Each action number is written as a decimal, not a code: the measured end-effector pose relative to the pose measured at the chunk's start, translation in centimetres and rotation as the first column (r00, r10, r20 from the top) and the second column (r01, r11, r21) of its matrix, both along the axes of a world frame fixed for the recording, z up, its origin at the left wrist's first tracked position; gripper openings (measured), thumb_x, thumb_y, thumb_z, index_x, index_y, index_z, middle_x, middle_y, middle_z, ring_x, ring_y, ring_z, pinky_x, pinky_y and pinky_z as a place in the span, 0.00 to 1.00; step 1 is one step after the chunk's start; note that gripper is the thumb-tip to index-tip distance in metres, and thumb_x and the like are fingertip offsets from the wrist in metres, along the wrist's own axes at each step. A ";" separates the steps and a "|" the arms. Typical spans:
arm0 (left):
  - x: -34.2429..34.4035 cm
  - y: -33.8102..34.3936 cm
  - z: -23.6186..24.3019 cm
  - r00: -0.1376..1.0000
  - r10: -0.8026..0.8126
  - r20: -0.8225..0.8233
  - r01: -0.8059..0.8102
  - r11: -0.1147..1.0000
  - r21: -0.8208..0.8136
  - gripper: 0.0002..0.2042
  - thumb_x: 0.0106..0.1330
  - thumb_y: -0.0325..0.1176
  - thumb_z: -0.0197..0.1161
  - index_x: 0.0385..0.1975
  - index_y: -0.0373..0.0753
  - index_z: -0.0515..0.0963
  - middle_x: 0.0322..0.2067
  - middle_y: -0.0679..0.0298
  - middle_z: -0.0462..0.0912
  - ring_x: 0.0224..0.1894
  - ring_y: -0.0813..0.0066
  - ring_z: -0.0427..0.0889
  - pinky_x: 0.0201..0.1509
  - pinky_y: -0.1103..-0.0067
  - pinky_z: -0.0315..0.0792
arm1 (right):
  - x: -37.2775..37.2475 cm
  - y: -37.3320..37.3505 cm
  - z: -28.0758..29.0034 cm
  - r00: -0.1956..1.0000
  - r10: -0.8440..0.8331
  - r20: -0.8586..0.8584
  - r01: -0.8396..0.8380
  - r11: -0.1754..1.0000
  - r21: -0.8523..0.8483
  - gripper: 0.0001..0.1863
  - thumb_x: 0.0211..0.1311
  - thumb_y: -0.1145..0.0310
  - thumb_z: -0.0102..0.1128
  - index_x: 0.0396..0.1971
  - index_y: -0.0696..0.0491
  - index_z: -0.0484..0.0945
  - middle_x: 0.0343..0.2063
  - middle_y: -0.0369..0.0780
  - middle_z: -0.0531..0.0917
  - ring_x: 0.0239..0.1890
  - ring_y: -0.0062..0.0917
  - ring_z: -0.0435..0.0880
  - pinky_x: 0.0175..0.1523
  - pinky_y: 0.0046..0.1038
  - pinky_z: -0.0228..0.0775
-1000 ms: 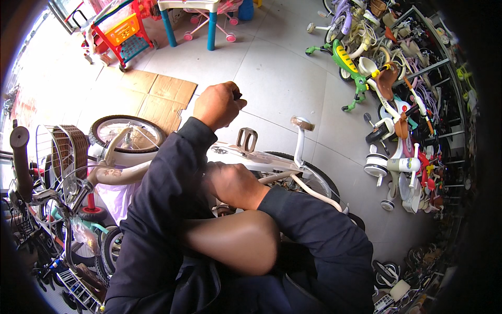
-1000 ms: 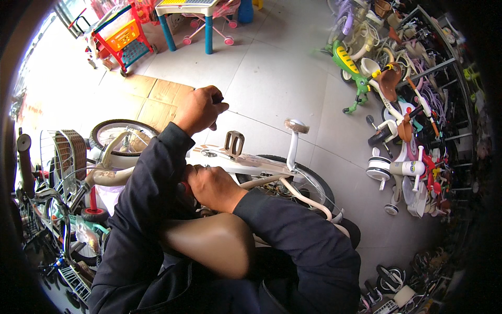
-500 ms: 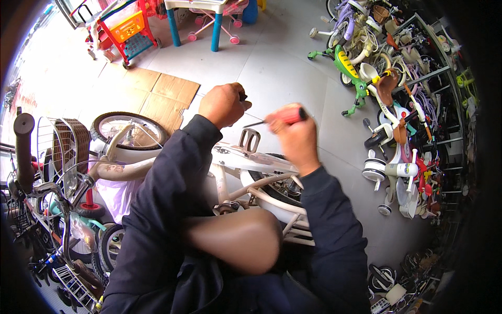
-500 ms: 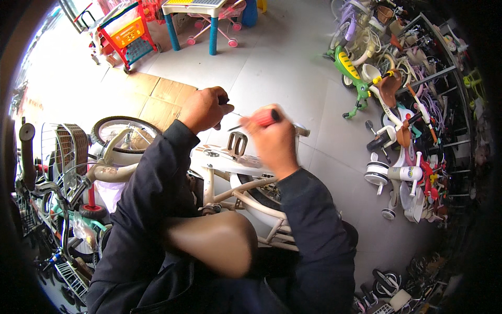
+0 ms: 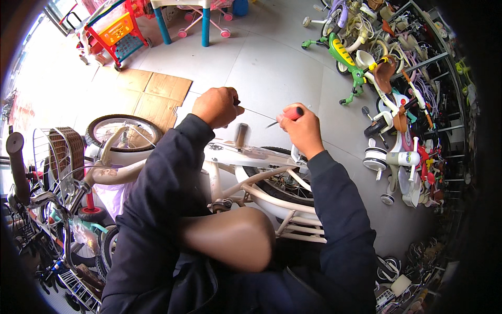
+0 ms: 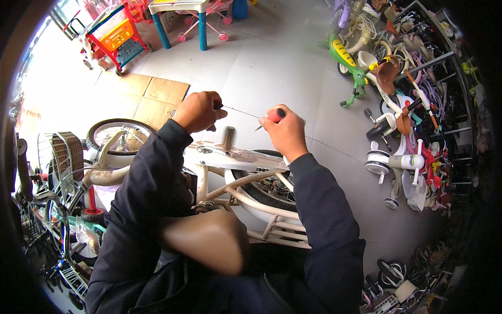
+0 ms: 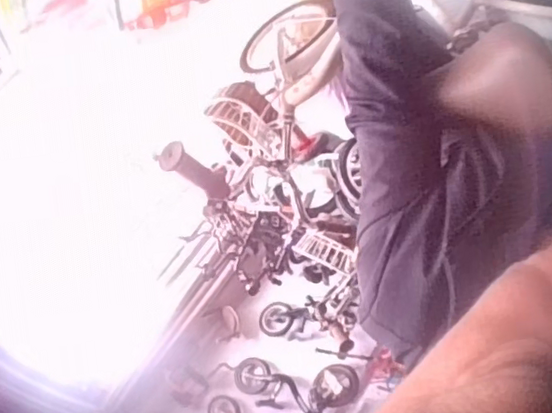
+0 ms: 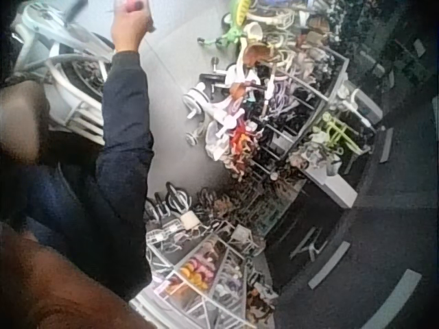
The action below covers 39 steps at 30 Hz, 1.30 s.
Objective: The person uses a screwdriver to tighten bolts on the rear rack and seat post of a white bicycle. They wipe the seat and rack with a purple cloth, then stand and move the bicycle across the shop floor.
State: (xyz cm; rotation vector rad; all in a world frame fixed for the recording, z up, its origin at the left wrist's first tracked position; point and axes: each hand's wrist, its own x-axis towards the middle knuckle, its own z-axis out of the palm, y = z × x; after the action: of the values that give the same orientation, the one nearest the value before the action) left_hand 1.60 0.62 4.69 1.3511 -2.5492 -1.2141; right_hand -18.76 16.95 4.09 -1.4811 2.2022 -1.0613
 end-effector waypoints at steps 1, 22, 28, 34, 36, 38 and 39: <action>0.1 -0.1 0.1 0.999 0.032 0.019 -0.033 0.998 0.053 0.16 0.64 0.45 0.71 0.46 0.42 0.86 0.38 0.59 0.91 0.42 0.57 0.90 0.48 0.68 0.82 | -0.2 0.1 0.2 0.973 -0.052 0.223 0.037 0.997 0.072 0.14 0.61 0.68 0.76 0.36 0.60 0.81 0.27 0.39 0.85 0.27 0.18 0.85 0.33 0.25 0.79; 0.4 0.1 1.4 1.000 -0.002 0.008 0.002 0.999 -0.039 0.15 0.68 0.44 0.68 0.46 0.41 0.86 0.38 0.57 0.91 0.42 0.59 0.90 0.48 0.69 0.81 | 0.3 -0.5 0.9 0.935 -0.197 0.296 0.200 0.980 0.022 0.12 0.61 0.67 0.73 0.30 0.60 0.80 0.22 0.40 0.87 0.25 0.25 0.88 0.33 0.29 0.79; 0.5 -0.1 0.9 0.995 -0.050 -0.088 0.044 0.997 -0.067 0.14 0.72 0.35 0.67 0.47 0.29 0.81 0.32 0.55 0.89 0.24 0.70 0.90 0.30 0.78 0.81 | 2.0 0.2 1.7 0.692 0.077 0.717 0.094 0.976 -0.195 0.10 0.66 0.69 0.69 0.37 0.60 0.81 0.27 0.39 0.86 0.28 0.25 0.89 0.38 0.27 0.84; 0.6 -0.3 1.0 0.998 -0.039 -0.048 0.035 0.996 -0.086 0.15 0.71 0.35 0.68 0.47 0.29 0.81 0.30 0.56 0.89 0.23 0.71 0.89 0.29 0.78 0.80 | 1.1 -1.2 1.6 0.925 -0.157 -0.346 0.122 0.985 -0.121 0.08 0.52 0.71 0.65 0.26 0.56 0.75 0.26 0.46 0.83 0.27 0.48 0.81 0.35 0.42 0.75; 0.7 -0.2 1.3 0.998 -0.043 -0.047 0.040 0.996 -0.077 0.15 0.71 0.35 0.68 0.47 0.29 0.81 0.31 0.56 0.89 0.23 0.71 0.90 0.30 0.78 0.81 | 0.0 -0.8 2.2 0.955 -0.240 -0.176 0.225 0.969 -0.101 0.09 0.51 0.68 0.65 0.23 0.56 0.74 0.21 0.47 0.81 0.27 0.50 0.81 0.36 0.44 0.74; 0.6 0.0 1.6 0.998 -0.041 -0.053 0.037 0.996 -0.080 0.15 0.71 0.35 0.68 0.47 0.28 0.81 0.28 0.56 0.89 0.24 0.71 0.90 0.31 0.79 0.81 | -0.2 -0.5 2.4 0.966 -0.214 -0.143 0.208 0.976 -0.055 0.10 0.52 0.67 0.66 0.23 0.57 0.75 0.21 0.48 0.81 0.27 0.49 0.82 0.37 0.43 0.74; 0.6 0.0 1.7 0.997 -0.030 -0.067 0.028 0.999 -0.039 0.15 0.71 0.35 0.68 0.47 0.28 0.81 0.29 0.56 0.89 0.24 0.71 0.90 0.31 0.78 0.81 | 0.0 -0.3 2.4 0.967 -0.210 -0.143 0.208 0.978 -0.035 0.10 0.52 0.67 0.66 0.24 0.57 0.75 0.21 0.48 0.81 0.27 0.49 0.82 0.37 0.43 0.75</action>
State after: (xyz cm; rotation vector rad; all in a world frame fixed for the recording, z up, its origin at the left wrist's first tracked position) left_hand 2.23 0.60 6.42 1.2480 -2.5410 -1.1872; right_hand -18.79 16.62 6.51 -1.3985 2.5032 -1.0698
